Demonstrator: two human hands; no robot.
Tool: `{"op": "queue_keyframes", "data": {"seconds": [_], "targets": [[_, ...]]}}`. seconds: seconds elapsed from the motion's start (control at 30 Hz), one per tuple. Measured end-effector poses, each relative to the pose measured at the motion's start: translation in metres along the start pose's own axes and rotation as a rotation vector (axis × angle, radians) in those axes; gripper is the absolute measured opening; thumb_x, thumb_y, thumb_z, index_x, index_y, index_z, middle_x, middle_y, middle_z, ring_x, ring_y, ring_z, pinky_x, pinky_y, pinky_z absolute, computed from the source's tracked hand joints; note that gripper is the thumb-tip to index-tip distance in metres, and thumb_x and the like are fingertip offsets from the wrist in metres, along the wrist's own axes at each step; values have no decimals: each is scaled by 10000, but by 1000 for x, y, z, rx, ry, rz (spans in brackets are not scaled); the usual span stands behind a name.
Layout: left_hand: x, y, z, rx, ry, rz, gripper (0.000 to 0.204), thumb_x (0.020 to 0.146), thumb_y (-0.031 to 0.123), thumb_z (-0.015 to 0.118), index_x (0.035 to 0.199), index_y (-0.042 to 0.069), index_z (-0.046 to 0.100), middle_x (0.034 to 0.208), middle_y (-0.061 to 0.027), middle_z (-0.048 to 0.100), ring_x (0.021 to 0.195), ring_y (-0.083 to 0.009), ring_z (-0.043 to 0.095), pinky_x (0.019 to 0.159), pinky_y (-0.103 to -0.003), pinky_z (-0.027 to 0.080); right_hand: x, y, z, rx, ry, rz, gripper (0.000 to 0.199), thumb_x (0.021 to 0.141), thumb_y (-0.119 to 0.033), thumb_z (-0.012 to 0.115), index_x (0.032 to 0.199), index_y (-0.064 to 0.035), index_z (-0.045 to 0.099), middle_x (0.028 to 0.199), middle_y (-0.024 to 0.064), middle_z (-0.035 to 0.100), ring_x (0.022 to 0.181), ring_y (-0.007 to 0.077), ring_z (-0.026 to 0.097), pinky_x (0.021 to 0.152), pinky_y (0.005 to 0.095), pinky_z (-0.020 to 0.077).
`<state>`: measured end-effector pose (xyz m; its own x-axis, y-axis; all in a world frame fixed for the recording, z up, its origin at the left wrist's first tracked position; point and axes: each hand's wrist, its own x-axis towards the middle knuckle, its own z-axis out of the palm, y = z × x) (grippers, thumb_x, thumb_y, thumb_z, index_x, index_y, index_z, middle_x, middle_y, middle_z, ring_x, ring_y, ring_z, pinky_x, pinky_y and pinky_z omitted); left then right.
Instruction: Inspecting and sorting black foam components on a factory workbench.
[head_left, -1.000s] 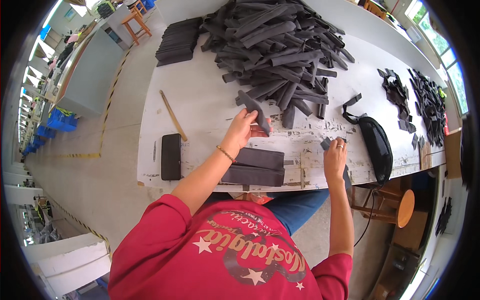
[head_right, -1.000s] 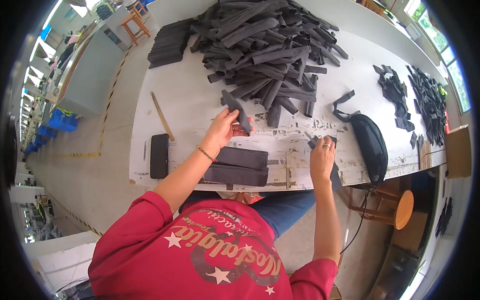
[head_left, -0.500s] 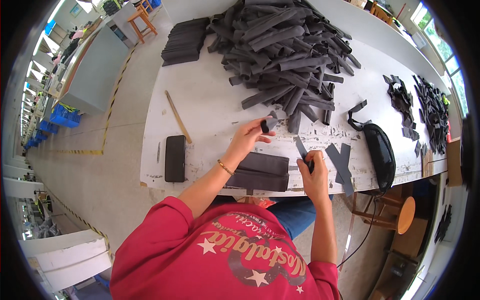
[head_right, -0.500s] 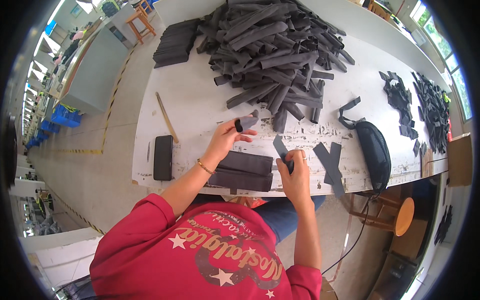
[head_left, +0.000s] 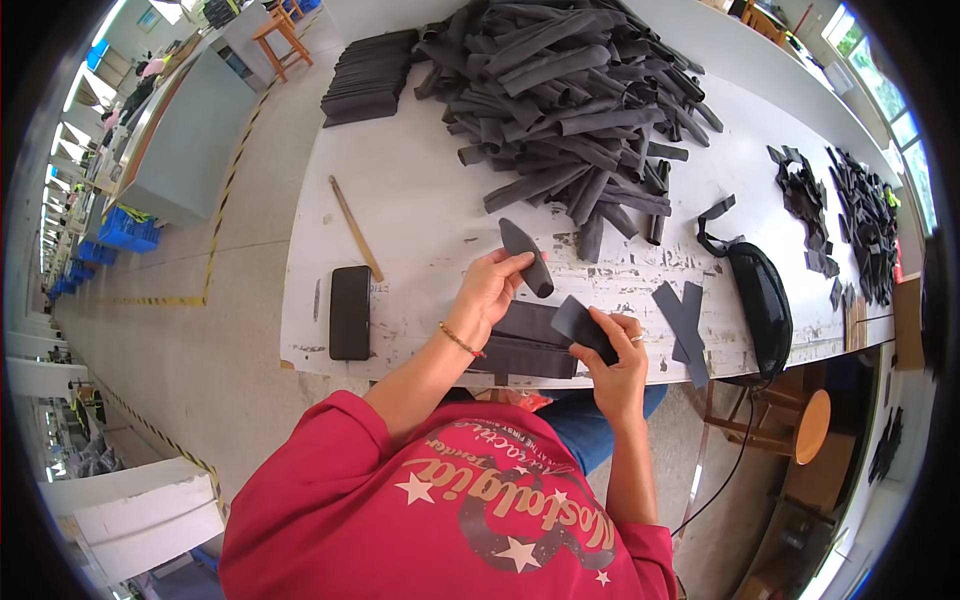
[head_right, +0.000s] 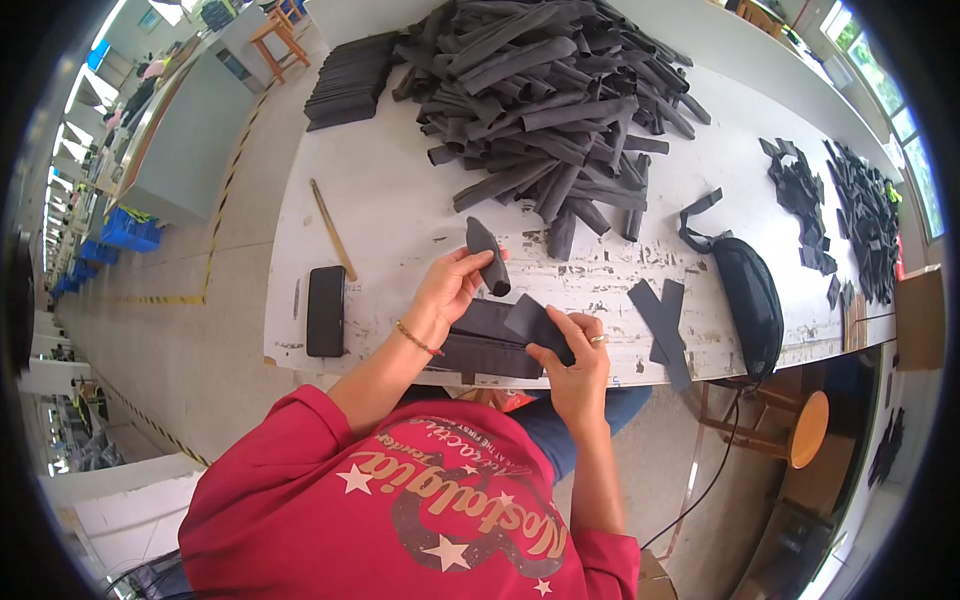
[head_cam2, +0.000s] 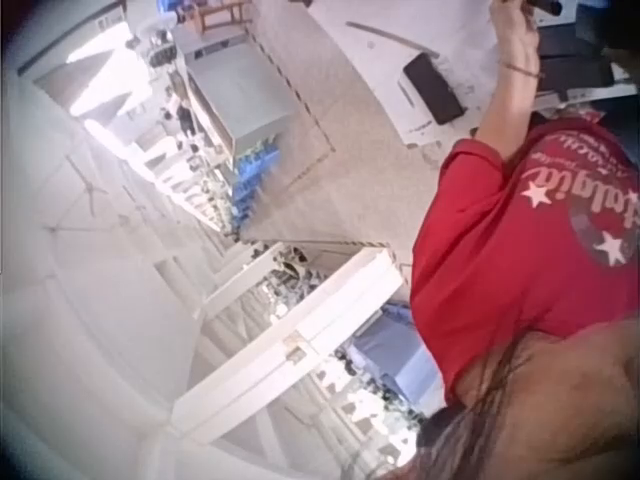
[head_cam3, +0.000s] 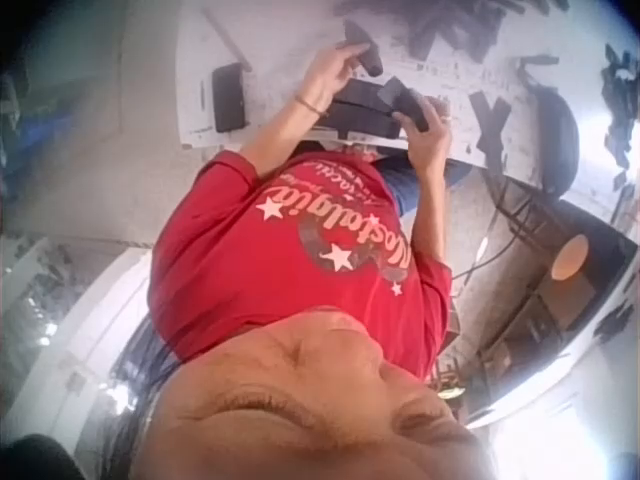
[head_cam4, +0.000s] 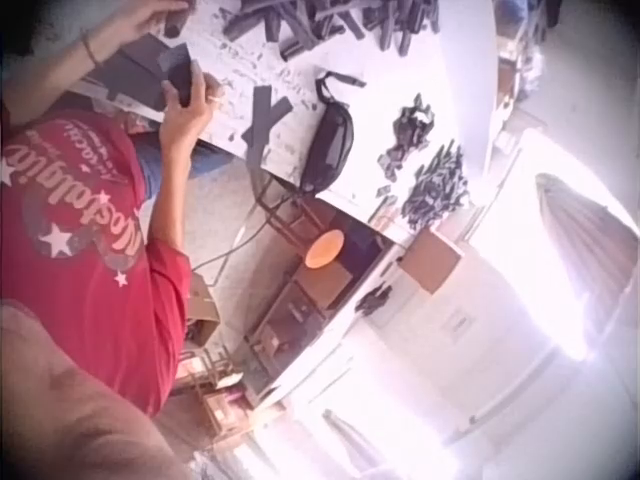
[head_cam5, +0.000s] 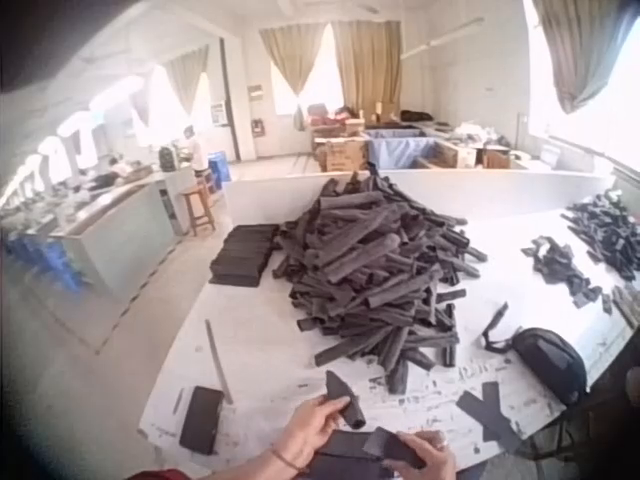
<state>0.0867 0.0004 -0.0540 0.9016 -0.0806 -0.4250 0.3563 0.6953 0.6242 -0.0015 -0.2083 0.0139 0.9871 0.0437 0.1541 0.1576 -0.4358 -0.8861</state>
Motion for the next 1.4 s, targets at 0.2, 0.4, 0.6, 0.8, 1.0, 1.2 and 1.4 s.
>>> {"op": "queue_keyframes", "data": {"seconds": [0.2,0.4,0.6,0.8,1.0,1.2,1.4], "targets": [[-17,8,21,-122,-45,-89,263,923,67,603,1131,28,447,1068,-224,629,964,-390,664,790,-448,600,-3,3,5,-56,14,0,468,677,-40,801,1130,-59,685,994,86,526,894,219,524,793,328,454],[-19,7,25,-141,-72,-77,310,927,88,606,1152,18,405,1114,-262,595,945,-409,663,799,-501,600,-2,0,8,-92,55,-15,407,689,-67,800,1085,-65,706,952,81,528,872,227,513,761,343,446],[-21,3,27,-17,-122,-94,244,955,88,555,1166,21,451,1124,-235,617,989,-370,662,842,-440,588,7,-2,10,-226,100,-156,318,719,-88,771,1034,-92,723,903,59,544,816,233,511,742,364,410],[-28,3,29,2,-177,-123,261,967,67,509,1213,34,429,1137,-232,619,1044,-360,644,902,-454,552,13,-5,4,-492,190,-327,280,718,-98,763,993,-131,724,887,33,544,813,232,522,733,382,395],[-40,8,40,-70,-168,-74,327,962,42,502,1262,50,375,1124,-219,615,1048,-327,644,837,-446,583,15,-6,5,-634,250,-423,305,707,-88,763,1003,-135,709,901,23,525,834,232,530,744,391,400],[-66,2,64,72,-136,130,603,954,41,529,1459,83,202,1205,-205,572,1139,-317,598,902,-443,555,14,-15,16,-634,285,-447,423,705,-88,778,1115,-121,682,954,48,533,869,249,521,777,394,400],[-68,4,70,-27,-322,198,448,956,123,581,1351,35,389,1063,-140,658,1111,-241,608,984,-376,464,8,-24,44,-247,288,-397,575,740,-30,753,1274,-51,543,1072,160,530,925,329,512,777,436,439]]}}
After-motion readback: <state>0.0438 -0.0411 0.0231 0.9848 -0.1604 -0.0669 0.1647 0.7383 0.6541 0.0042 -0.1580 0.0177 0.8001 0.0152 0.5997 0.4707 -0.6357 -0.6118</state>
